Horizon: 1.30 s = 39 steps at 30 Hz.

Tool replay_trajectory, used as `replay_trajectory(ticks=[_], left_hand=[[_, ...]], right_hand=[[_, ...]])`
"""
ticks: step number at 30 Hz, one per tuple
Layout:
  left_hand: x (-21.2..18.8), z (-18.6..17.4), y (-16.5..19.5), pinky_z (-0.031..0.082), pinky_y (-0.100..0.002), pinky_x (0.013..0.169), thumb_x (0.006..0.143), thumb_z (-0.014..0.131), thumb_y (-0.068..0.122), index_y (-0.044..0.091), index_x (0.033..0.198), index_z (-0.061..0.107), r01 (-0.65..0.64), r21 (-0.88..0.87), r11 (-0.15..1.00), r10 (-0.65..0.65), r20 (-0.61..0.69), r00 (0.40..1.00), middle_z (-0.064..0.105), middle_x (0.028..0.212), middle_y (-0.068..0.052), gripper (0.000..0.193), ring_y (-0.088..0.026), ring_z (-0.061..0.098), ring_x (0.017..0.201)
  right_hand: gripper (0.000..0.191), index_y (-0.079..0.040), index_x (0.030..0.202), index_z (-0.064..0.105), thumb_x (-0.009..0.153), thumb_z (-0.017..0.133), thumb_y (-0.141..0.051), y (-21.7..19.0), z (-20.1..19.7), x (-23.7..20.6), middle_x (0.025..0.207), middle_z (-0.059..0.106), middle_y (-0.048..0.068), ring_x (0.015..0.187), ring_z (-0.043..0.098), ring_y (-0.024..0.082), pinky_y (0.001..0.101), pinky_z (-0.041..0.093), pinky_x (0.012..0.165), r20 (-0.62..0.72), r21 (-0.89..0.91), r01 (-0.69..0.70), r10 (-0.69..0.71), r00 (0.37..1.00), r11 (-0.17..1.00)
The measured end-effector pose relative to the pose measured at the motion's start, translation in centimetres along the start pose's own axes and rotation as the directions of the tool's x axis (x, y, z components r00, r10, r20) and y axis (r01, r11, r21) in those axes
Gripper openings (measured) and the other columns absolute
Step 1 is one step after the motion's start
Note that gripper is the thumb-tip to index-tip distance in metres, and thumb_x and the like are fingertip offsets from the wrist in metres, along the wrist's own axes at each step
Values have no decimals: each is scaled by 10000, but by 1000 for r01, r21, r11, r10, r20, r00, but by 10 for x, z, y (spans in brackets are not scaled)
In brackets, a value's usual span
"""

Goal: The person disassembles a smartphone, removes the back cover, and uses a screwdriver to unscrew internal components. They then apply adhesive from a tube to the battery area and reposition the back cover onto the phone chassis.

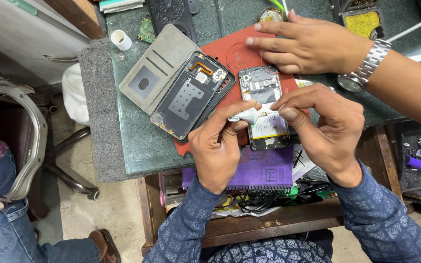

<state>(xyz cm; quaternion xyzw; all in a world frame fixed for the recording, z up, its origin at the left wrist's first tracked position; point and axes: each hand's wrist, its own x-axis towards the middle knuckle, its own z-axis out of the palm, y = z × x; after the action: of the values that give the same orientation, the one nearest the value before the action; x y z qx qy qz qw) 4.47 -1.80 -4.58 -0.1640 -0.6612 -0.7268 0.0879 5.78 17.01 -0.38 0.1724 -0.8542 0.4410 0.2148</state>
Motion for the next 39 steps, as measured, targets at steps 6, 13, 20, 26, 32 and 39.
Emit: replay_trajectory(ticks=[6, 13, 20, 26, 32, 39], left_hand=[[-1, 2, 1, 630, -258, 920, 1061, 548, -81, 44, 1255, 690, -3, 11, 1000, 3, 7, 1000, 776, 1176, -70, 271, -131, 750, 1081], [0, 2, 1, 637, -262, 936, 1067, 526, -86, 46, 1251, 688, 8, -9, 1000, -8, 6, 1000, 776, 1173, -71, 279, -136, 752, 1106], [-2, -1, -1, 636, -261, 924, 1047, 539, -99, 55, 1252, 693, 9, 6, 1000, -9, 8, 1000, 780, 1166, -74, 299, -135, 754, 1091], [-2, -2, -2, 631, -253, 932, 1048, 561, -110, 63, 1256, 691, -22, -11, 1000, 23, 37, 999, 779, 1187, -68, 300, -141, 756, 1116], [-2, -1, -1, 638, -255, 913, 1021, 550, -140, 63, 1260, 692, -16, -8, 1000, 16, 36, 999, 773, 1190, -68, 345, -140, 751, 1099], [-3, -1, 1, 667, -256, 891, 1010, 540, -153, 72, 1257, 700, -89, 78, 993, 89, 13, 996, 760, 1197, -54, 371, -142, 747, 1048]], right_hand=[[94, 20, 955, 691, 1033, 716, -27, -2, 0, 0, 943, 750, 109, 842, 726, 151, 241, 542, 747, 5, -24, -6, 7, 1000, 1000], [129, 26, 941, 685, 1042, 711, -51, 2, 0, -1, 907, 740, 110, 827, 724, 153, 242, 543, 733, 1, 3, -16, 16, 1000, 1000], [249, 16, 880, 677, 1094, 662, -110, 6, 2, -4, 832, 724, 91, 739, 685, 126, 236, 524, 677, 7, 39, -23, 23, 1000, 999], [365, 5, 828, 667, 1126, 611, -198, 7, 1, -7, 752, 693, 71, 664, 643, 109, 229, 492, 625, 22, 53, -71, 70, 997, 996], [413, 7, 765, 606, 1119, 596, -206, 8, 0, -7, 733, 657, 53, 630, 639, 104, 236, 477, 605, 47, 82, -129, 126, 991, 988], [436, 0, 748, 583, 1127, 562, -213, 9, 3, -6, 715, 638, 43, 669, 627, 109, 248, 488, 633, 90, 212, -214, 199, 976, 954]])
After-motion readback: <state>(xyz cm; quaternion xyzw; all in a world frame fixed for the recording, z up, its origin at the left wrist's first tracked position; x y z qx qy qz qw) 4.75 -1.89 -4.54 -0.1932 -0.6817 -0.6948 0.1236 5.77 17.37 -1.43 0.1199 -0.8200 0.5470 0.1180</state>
